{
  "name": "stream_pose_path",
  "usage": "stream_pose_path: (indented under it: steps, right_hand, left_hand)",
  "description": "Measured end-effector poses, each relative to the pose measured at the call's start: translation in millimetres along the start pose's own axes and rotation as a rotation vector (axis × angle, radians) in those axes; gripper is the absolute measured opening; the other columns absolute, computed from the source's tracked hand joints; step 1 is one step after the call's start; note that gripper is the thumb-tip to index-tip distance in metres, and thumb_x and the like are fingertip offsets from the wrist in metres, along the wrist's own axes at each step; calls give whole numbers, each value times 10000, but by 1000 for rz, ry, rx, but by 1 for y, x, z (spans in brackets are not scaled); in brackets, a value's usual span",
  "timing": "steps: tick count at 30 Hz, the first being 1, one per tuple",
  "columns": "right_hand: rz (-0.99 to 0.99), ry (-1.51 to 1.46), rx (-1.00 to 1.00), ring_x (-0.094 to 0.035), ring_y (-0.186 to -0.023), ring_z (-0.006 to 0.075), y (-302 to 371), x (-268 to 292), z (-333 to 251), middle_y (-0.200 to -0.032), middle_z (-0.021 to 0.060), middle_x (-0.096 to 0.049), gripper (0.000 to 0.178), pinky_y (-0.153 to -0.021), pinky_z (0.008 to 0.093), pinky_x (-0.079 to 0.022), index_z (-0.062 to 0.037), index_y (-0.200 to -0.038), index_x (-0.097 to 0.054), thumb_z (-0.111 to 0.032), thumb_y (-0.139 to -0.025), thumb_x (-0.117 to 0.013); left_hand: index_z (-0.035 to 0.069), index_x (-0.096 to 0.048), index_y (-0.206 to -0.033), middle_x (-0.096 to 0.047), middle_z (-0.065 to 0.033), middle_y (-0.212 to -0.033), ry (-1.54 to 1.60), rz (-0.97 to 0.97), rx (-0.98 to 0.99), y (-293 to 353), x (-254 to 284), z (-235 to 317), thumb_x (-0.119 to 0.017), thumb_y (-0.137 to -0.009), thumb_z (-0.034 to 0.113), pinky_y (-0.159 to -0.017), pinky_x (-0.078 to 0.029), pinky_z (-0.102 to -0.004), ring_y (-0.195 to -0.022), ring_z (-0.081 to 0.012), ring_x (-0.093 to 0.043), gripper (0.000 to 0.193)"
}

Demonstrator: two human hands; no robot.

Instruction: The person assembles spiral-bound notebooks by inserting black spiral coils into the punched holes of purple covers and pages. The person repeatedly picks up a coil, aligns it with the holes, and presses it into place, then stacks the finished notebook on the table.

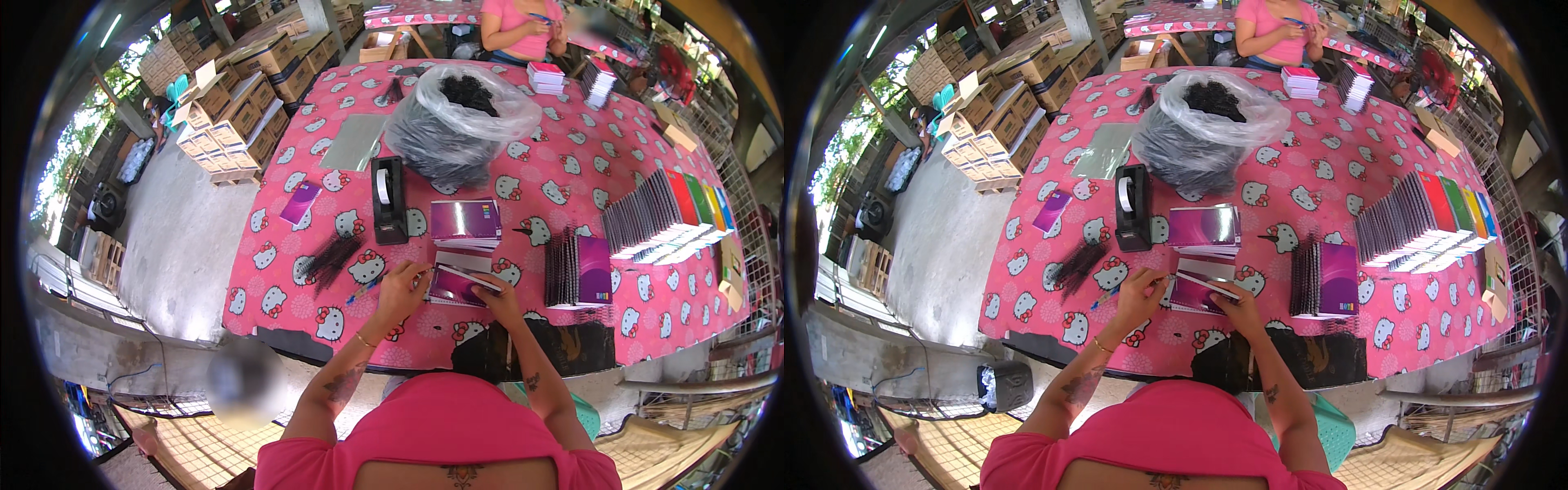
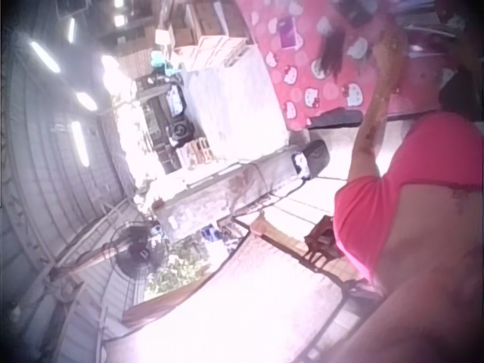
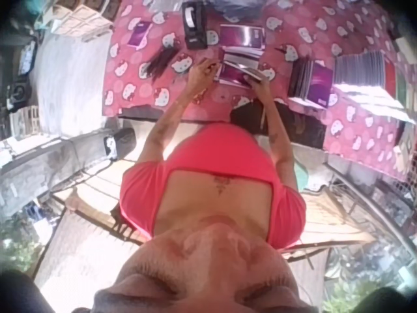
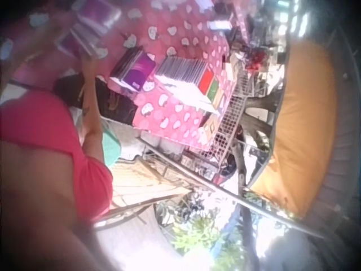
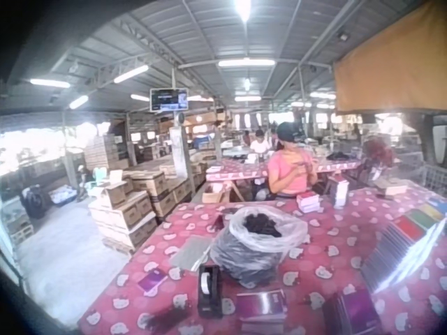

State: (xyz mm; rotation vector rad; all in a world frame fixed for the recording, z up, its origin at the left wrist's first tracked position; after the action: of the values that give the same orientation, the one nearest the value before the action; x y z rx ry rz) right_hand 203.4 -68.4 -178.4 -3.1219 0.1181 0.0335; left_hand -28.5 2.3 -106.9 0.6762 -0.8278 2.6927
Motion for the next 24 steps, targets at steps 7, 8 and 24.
stream_pose_path:
  steps: [7, 8, 24]
  right_hand:
    - [-26, 35, 1, -600, -1091, 112, 1, -3, -10, -1190, 43, -697, 312, -966, 257, -449, -32, -1240, -685, -35, -927, -683]
    - [-34, 31, -13, -600, -1094, 113, 2, -3, -11, -1191, 43, -697, 310, -971, 258, -448, -31, -1239, -685, -34, -929, -681]
    - [3, 92, -73, -581, -847, 67, 13, 4, -23, -969, -3, -675, 308, -753, 235, -477, -15, -1203, -696, -78, -902, -722]
  left_hand:
    - [35, -702, -1044, -651, -115, -852, 49, -11, 19, -4, -1, -5, -697, -881, 70, -561, -485, -349, -623, -248, -615, 167]
    - [37, -698, -1053, -648, -114, -851, 52, -31, 22, -5, -2, -6, -693, -886, 70, -573, -488, -356, -635, -259, -618, 170]
    - [105, -580, -1181, -579, -132, -1084, -169, -377, -331, -26, -13, -2, -649, -937, 280, -771, -529, -457, -960, -362, -624, 308]
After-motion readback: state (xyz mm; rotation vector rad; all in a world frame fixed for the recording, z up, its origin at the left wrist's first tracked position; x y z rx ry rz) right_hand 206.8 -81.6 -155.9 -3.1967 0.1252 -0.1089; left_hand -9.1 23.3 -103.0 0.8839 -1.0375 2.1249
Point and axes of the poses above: each hand's wrist, its own y-axis away from the middle knuckle, its own x-axis out of the back of the hand, z = x × y, the point moved 4 cm from there along -y, towards the middle knuckle
